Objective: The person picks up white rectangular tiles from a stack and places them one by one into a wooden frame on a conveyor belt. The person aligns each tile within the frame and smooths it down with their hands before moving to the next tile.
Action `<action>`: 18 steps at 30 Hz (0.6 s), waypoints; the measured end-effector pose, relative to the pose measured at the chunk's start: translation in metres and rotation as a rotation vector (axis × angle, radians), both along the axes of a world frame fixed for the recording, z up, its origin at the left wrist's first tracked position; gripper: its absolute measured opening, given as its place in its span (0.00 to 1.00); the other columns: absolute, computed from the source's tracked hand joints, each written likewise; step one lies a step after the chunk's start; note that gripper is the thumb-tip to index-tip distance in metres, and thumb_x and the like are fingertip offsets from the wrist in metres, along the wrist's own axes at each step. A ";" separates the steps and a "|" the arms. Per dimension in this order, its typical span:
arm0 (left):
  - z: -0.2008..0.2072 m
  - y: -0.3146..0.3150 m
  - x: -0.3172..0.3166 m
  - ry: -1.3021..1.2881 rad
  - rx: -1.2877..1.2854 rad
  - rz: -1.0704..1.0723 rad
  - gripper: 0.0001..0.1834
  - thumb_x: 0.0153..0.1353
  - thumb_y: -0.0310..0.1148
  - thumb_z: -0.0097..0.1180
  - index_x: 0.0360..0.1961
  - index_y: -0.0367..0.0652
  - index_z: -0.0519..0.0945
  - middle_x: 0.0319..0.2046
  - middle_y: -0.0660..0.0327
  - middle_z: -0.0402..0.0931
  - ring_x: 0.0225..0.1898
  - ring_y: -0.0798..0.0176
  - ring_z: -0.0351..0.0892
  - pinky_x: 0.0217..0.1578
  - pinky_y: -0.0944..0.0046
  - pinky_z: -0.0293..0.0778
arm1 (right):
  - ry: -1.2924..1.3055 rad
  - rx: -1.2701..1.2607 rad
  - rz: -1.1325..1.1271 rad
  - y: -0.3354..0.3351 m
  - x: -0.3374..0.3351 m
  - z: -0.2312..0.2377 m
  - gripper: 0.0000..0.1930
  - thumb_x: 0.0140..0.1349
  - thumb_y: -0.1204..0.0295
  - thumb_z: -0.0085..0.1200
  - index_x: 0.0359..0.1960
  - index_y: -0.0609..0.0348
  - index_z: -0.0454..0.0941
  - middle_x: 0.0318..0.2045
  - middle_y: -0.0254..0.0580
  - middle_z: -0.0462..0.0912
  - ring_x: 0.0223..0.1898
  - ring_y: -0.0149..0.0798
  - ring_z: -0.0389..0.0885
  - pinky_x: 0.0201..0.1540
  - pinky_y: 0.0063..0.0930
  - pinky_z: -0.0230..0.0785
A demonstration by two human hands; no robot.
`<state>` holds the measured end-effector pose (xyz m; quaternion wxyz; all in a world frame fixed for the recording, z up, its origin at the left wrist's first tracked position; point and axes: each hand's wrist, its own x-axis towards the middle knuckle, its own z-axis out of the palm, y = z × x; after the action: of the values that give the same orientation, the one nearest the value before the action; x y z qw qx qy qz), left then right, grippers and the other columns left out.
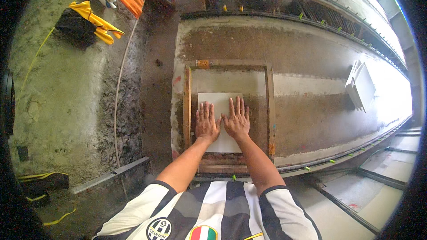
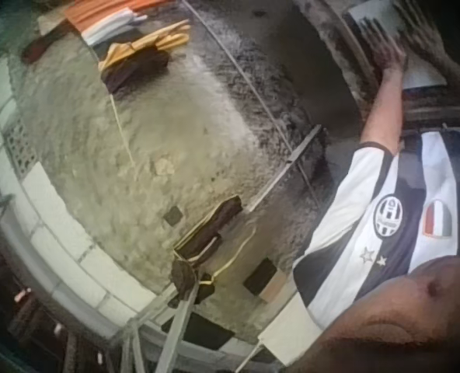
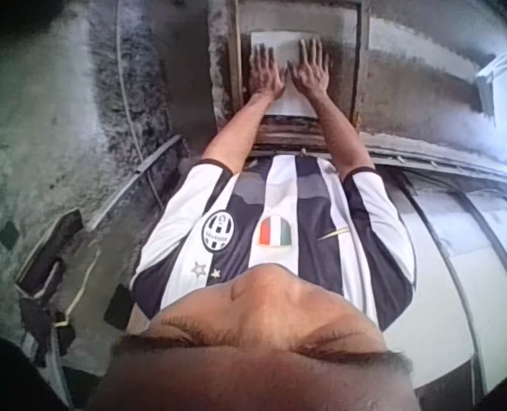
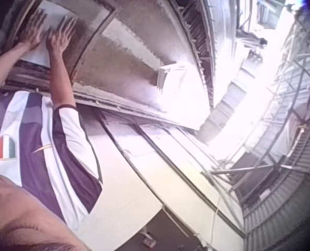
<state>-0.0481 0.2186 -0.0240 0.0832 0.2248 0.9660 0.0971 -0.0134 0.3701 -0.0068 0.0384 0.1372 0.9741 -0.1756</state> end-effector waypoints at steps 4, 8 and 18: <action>0.004 -0.002 0.003 -0.060 0.034 0.001 0.40 0.74 0.51 0.37 0.77 0.38 0.46 0.79 0.46 0.35 0.79 0.42 0.31 0.75 0.41 0.34 | 0.007 -0.015 -0.004 0.001 -0.008 -0.010 0.39 0.72 0.47 0.42 0.79 0.48 0.46 0.78 0.53 0.44 0.79 0.54 0.40 0.78 0.55 0.35; 0.004 0.000 0.001 -0.067 0.056 -0.008 0.40 0.73 0.50 0.39 0.77 0.37 0.48 0.78 0.44 0.37 0.79 0.40 0.32 0.75 0.40 0.33 | -0.004 0.003 -0.052 0.009 -0.066 -0.002 0.40 0.72 0.45 0.40 0.79 0.50 0.44 0.77 0.57 0.46 0.78 0.58 0.42 0.77 0.55 0.36; 0.005 0.000 -0.003 -0.047 0.097 0.005 0.40 0.73 0.50 0.41 0.77 0.37 0.48 0.78 0.44 0.39 0.79 0.39 0.34 0.75 0.39 0.34 | 0.748 -0.712 0.002 0.014 -0.014 0.033 0.15 0.66 0.76 0.55 0.23 0.61 0.64 0.18 0.48 0.64 0.18 0.50 0.66 0.21 0.39 0.59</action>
<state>-0.0507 0.2187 -0.0195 0.0946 0.2238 0.9585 0.1490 -0.0278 0.3839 0.0267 -0.2682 0.0423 0.8012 -0.5333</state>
